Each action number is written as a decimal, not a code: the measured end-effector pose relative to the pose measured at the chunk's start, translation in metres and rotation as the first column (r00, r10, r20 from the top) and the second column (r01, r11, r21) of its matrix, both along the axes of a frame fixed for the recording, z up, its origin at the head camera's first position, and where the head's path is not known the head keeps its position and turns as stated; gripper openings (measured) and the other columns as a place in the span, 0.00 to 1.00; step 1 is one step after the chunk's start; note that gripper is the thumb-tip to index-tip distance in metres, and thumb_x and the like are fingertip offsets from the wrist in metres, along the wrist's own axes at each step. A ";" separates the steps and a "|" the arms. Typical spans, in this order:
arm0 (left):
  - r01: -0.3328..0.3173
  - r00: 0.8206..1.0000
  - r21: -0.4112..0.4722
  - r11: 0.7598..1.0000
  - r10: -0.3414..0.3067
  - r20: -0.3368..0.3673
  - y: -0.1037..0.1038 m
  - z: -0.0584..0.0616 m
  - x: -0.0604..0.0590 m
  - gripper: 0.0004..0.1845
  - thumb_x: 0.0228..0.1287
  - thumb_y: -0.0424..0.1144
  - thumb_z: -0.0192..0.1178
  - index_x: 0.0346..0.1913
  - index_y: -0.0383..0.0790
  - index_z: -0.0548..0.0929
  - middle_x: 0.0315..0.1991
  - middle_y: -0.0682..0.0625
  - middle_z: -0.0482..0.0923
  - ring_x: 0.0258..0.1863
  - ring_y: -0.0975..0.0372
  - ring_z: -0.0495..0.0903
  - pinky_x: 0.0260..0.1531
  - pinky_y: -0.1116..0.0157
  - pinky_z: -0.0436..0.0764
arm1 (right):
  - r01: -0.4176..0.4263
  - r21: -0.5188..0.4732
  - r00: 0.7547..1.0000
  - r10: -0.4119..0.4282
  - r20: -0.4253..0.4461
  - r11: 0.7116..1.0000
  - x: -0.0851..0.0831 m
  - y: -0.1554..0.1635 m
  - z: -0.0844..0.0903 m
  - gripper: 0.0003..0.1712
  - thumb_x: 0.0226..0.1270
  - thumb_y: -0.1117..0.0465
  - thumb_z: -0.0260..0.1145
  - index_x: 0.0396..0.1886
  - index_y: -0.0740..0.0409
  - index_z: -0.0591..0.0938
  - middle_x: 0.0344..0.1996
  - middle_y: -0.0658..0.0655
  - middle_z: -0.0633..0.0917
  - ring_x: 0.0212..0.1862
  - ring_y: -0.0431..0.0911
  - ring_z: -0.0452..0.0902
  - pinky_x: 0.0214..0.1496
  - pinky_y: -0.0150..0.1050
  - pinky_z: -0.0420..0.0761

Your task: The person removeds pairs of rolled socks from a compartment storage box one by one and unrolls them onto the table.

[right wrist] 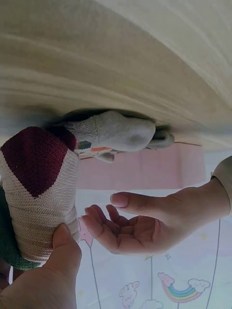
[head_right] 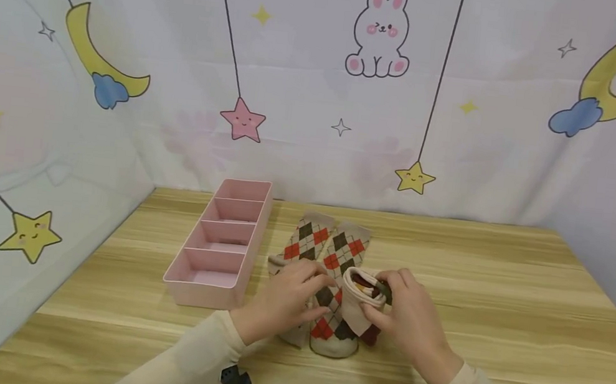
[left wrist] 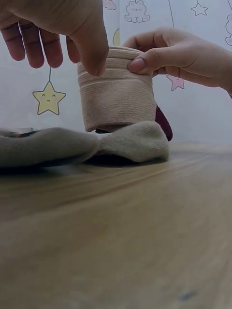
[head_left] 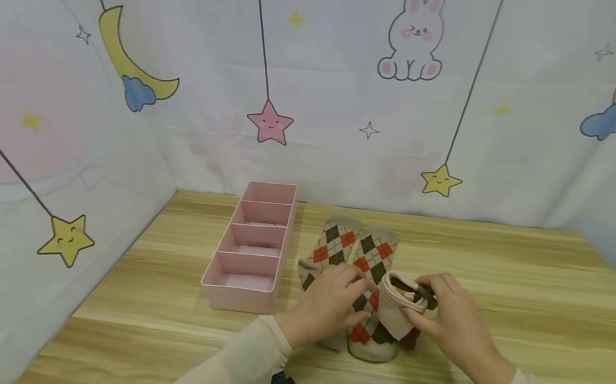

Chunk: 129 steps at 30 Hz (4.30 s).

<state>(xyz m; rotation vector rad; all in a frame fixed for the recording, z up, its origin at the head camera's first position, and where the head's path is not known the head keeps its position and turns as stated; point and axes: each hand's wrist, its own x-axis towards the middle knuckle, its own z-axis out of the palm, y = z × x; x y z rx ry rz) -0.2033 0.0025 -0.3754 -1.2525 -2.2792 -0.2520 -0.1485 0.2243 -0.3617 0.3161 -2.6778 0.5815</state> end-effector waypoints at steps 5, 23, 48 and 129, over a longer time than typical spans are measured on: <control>0.031 0.999 0.000 1.000 -0.031 -0.028 0.006 -0.004 0.001 0.19 0.53 0.51 0.71 0.45 0.46 0.81 0.40 0.55 0.78 0.43 0.63 0.77 0.51 0.67 0.76 | 0.007 -0.003 1.000 -0.007 0.016 1.000 0.003 0.002 -0.004 0.27 0.50 0.55 0.76 0.47 0.65 0.80 0.39 0.58 0.82 0.36 0.45 0.78 0.35 0.42 0.79; -0.025 1.000 -0.054 0.998 0.026 0.017 0.037 -0.011 0.013 0.23 0.56 0.55 0.67 0.49 0.45 0.81 0.46 0.55 0.79 0.48 0.64 0.78 0.57 0.67 0.74 | 0.022 0.017 0.998 -0.022 0.052 1.000 -0.004 0.021 -0.013 0.29 0.53 0.50 0.75 0.45 0.68 0.80 0.38 0.61 0.81 0.36 0.49 0.78 0.34 0.43 0.77; -0.052 0.995 -0.065 0.997 0.057 0.087 0.056 -0.024 0.010 0.23 0.61 0.57 0.61 0.55 0.48 0.78 0.54 0.56 0.78 0.54 0.65 0.76 0.59 0.69 0.72 | -0.314 0.127 0.919 0.335 -0.208 0.941 -0.037 0.059 -0.022 0.22 0.48 0.64 0.75 0.47 0.51 0.85 0.52 0.63 0.80 0.51 0.59 0.76 0.47 0.57 0.75; 0.005 0.983 -0.076 0.997 0.009 0.182 0.045 -0.008 -0.015 0.24 0.55 0.54 0.68 0.52 0.50 0.77 0.50 0.55 0.78 0.51 0.63 0.75 0.54 0.64 0.74 | -0.220 0.245 0.973 0.195 0.126 0.944 -0.034 0.048 -0.015 0.21 0.53 0.40 0.70 0.35 0.51 0.81 0.31 0.45 0.84 0.40 0.46 0.77 0.59 0.58 0.70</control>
